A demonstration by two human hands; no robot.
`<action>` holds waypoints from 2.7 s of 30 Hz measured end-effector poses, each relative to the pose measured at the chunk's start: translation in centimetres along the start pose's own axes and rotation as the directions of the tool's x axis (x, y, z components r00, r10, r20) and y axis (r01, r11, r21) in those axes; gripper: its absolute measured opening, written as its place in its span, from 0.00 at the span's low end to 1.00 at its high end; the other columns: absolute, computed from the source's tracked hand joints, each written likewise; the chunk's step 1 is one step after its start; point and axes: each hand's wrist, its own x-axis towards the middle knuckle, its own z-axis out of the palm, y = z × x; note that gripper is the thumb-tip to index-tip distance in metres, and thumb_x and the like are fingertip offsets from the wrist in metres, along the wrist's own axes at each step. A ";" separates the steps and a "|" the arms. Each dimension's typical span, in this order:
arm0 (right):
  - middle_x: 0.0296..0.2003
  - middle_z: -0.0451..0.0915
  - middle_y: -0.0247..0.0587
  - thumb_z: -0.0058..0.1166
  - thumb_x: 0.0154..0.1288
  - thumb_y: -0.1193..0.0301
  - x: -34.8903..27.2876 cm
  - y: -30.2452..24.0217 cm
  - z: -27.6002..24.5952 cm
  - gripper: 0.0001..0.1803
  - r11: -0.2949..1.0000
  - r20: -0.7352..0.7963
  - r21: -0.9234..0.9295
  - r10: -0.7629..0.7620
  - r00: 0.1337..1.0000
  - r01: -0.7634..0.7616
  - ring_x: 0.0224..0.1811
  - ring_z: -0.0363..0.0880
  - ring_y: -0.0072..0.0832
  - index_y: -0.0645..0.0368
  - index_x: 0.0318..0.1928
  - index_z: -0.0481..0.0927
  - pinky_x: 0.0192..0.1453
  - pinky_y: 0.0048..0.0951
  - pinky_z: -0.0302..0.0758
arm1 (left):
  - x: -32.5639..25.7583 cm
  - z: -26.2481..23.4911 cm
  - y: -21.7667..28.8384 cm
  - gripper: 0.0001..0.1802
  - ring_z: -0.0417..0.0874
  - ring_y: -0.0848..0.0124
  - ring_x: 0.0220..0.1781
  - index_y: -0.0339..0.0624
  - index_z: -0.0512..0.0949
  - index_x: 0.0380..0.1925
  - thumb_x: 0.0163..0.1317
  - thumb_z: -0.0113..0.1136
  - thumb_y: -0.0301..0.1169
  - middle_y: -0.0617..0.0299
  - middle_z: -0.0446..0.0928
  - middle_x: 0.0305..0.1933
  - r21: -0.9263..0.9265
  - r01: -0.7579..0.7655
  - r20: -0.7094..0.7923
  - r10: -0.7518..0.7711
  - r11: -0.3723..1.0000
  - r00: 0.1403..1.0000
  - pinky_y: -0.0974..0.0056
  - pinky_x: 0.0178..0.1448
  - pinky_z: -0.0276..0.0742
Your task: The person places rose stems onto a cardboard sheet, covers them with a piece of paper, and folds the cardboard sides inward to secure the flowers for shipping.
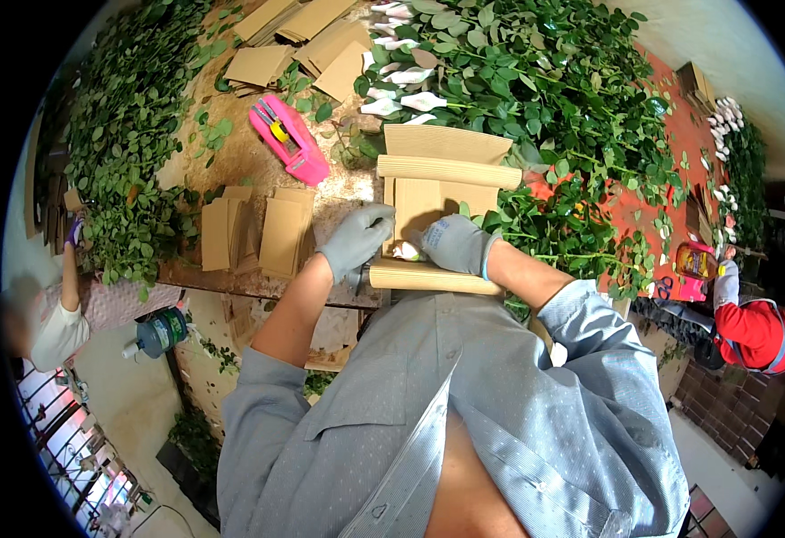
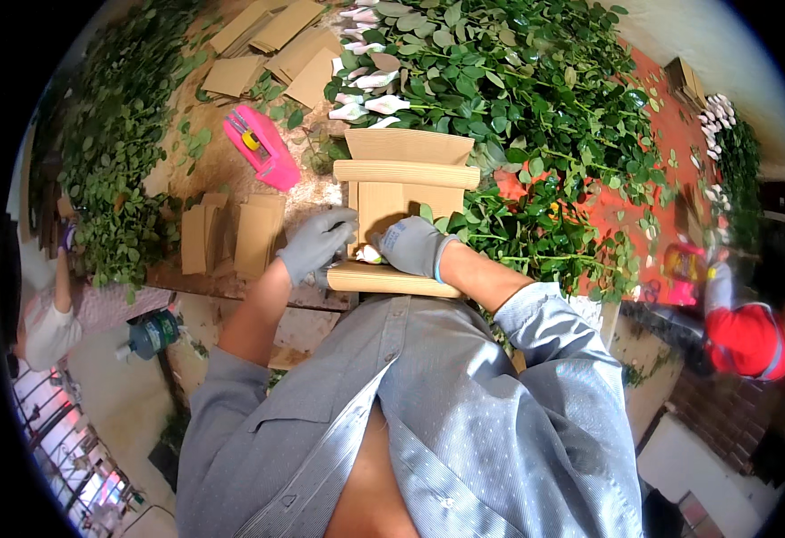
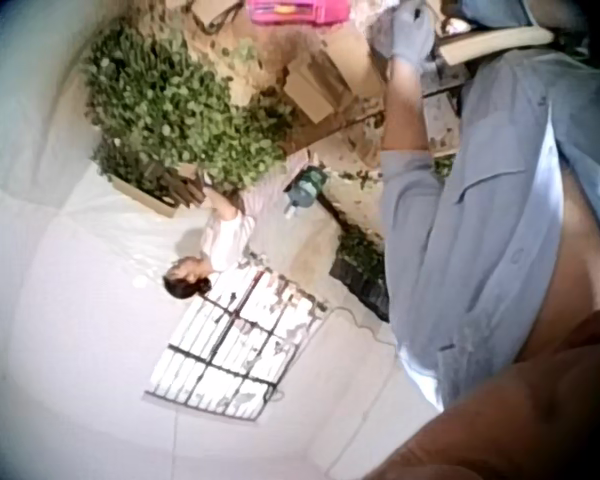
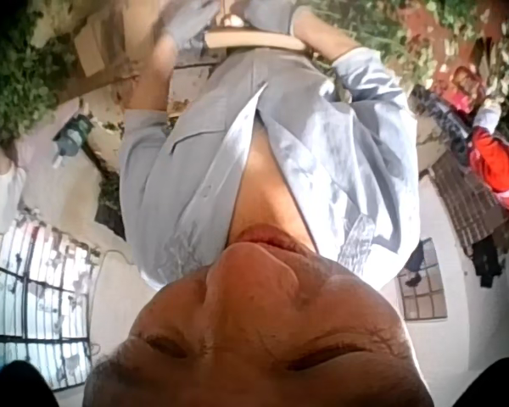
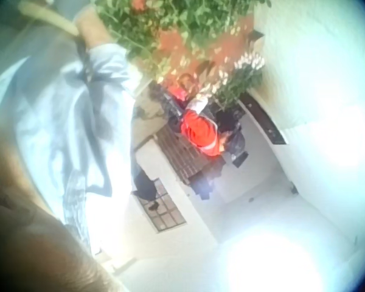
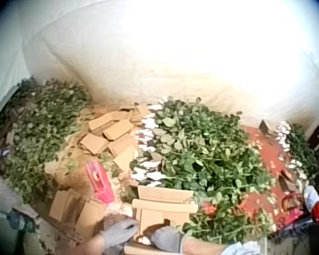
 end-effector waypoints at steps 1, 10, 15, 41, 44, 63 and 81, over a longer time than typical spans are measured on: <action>0.35 0.88 0.46 0.45 0.74 0.68 0.0 -0.1 0.1 0.13 1.000 -0.018 0.009 0.006 1.000 -0.006 0.36 0.89 0.45 0.56 0.49 0.82 0.38 0.47 0.82 | 0.1 0.6 -0.8 0.22 0.84 0.68 0.56 0.27 0.77 0.62 0.73 0.54 0.32 0.50 0.83 0.57 -0.003 -0.021 -0.017 0.021 1.000 1.000 0.65 0.61 0.79; 0.36 0.87 0.45 0.47 0.72 0.69 -0.4 -0.4 -0.4 0.11 1.000 -0.092 0.008 -0.010 0.996 0.011 0.38 0.89 0.45 0.57 0.47 0.82 0.40 0.46 0.83 | -0.9 2.0 -0.2 0.25 0.82 0.65 0.56 0.27 0.75 0.63 0.70 0.55 0.31 0.48 0.81 0.59 -0.117 0.068 -0.076 -0.077 0.991 0.994 0.63 0.61 0.78; 0.36 0.87 0.48 0.48 0.72 0.69 -0.1 -0.3 -0.3 0.11 0.999 -0.030 0.043 -0.004 1.000 0.006 0.38 0.89 0.46 0.58 0.48 0.80 0.41 0.47 0.82 | -1.4 2.1 0.3 0.30 0.80 0.62 0.63 0.26 0.71 0.68 0.68 0.57 0.31 0.45 0.77 0.66 -0.281 0.232 -0.014 -0.246 0.931 0.969 0.63 0.67 0.76; 0.39 0.87 0.48 0.54 0.66 0.67 -0.3 0.3 -0.4 0.11 0.992 -0.178 0.120 -0.014 0.984 0.035 0.42 0.88 0.47 0.57 0.43 0.85 0.45 0.45 0.83 | -4.5 2.0 5.2 0.26 0.80 0.50 0.64 0.42 0.77 0.63 0.67 0.57 0.39 0.49 0.78 0.65 0.568 -0.403 0.377 0.209 0.718 0.902 0.49 0.69 0.73; 0.34 0.86 0.48 0.55 0.67 0.66 -1.0 1.2 -4.4 0.10 0.975 -0.383 0.155 -0.089 0.919 0.159 0.38 0.87 0.49 0.58 0.43 0.81 0.42 0.46 0.82 | -4.7 2.1 5.8 0.25 0.81 0.49 0.63 0.42 0.77 0.63 0.65 0.57 0.34 0.49 0.78 0.66 0.648 -0.342 0.358 0.124 0.681 0.925 0.49 0.69 0.74; 0.59 0.82 0.40 0.53 0.73 0.64 2.5 25.6 -12.0 0.20 0.601 -0.323 -0.204 0.703 0.633 -0.772 0.64 0.78 0.42 0.51 0.62 0.81 0.61 0.54 0.72 | -4.7 2.7 4.8 0.23 0.82 0.48 0.61 0.42 0.82 0.57 0.60 0.56 0.27 0.48 0.82 0.61 0.615 -0.360 0.325 0.190 0.702 0.926 0.50 0.69 0.72; 0.44 0.77 0.46 0.61 0.47 0.81 -15.9 7.2 -13.4 0.26 0.908 -0.670 0.021 0.324 0.668 -0.419 0.52 0.75 0.47 0.55 0.51 0.80 0.57 0.44 0.76 | -4.6 3.4 3.4 0.18 0.84 0.48 0.57 0.48 0.85 0.54 0.66 0.58 0.37 0.51 0.83 0.59 0.594 -0.266 0.246 0.143 0.759 0.959 0.47 0.64 0.76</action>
